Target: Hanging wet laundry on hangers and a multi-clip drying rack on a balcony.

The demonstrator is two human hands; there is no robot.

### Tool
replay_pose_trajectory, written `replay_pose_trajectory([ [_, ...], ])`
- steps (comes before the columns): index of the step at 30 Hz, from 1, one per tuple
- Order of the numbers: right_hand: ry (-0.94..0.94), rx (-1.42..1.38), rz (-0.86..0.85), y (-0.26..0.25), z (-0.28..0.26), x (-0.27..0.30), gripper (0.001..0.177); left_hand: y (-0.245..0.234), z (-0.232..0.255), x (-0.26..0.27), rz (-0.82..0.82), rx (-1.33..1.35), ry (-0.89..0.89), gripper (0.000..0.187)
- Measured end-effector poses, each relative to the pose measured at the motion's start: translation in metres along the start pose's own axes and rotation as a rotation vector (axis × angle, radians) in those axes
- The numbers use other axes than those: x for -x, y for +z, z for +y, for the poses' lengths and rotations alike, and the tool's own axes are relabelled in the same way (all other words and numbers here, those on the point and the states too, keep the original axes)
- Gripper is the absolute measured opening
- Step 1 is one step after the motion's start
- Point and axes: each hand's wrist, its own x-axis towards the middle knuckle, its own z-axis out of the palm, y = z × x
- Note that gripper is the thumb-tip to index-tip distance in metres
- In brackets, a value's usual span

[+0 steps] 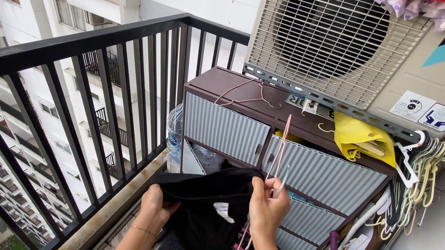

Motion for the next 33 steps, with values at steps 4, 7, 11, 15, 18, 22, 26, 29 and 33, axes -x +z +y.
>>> replay_pose_trajectory([
  [4,-0.081,0.194,-0.022,-0.029,0.037,-0.005,0.029,0.006,0.022,-0.047,-0.025,-0.312,0.074,0.026],
  [7,-0.094,0.368,-0.118,-0.049,0.059,0.002,0.027,0.02,0.027,-0.059,-0.075,-0.151,0.117,0.022],
  [11,0.102,0.509,-0.42,-0.068,0.058,0.008,0.03,0.044,0.045,0.002,-0.174,-0.695,0.428,0.024],
  [15,0.197,0.423,-0.491,-0.073,0.082,0.0,0.037,0.073,0.077,0.057,-0.087,-1.615,0.983,0.031],
  [18,0.146,0.272,-0.465,-0.061,0.049,0.006,0.036,0.092,0.1,0.099,-0.098,-1.839,0.909,0.033],
  [22,0.15,-0.182,-0.385,-0.041,-0.042,0.028,0.035,0.104,0.133,0.082,-0.092,-1.914,0.963,0.036],
  [26,0.044,-0.813,-0.209,-0.01,-0.121,0.057,0.035,0.129,0.167,0.093,-0.092,-1.958,0.963,0.041],
  [29,-0.067,-1.001,-0.168,0.014,-0.149,0.071,0.035,0.154,0.181,0.124,-0.123,-1.974,0.901,0.043],
  [33,-0.191,-1.009,-0.241,0.051,-0.138,0.085,0.032,0.178,0.196,0.182,-0.149,-1.811,0.721,0.045],
])
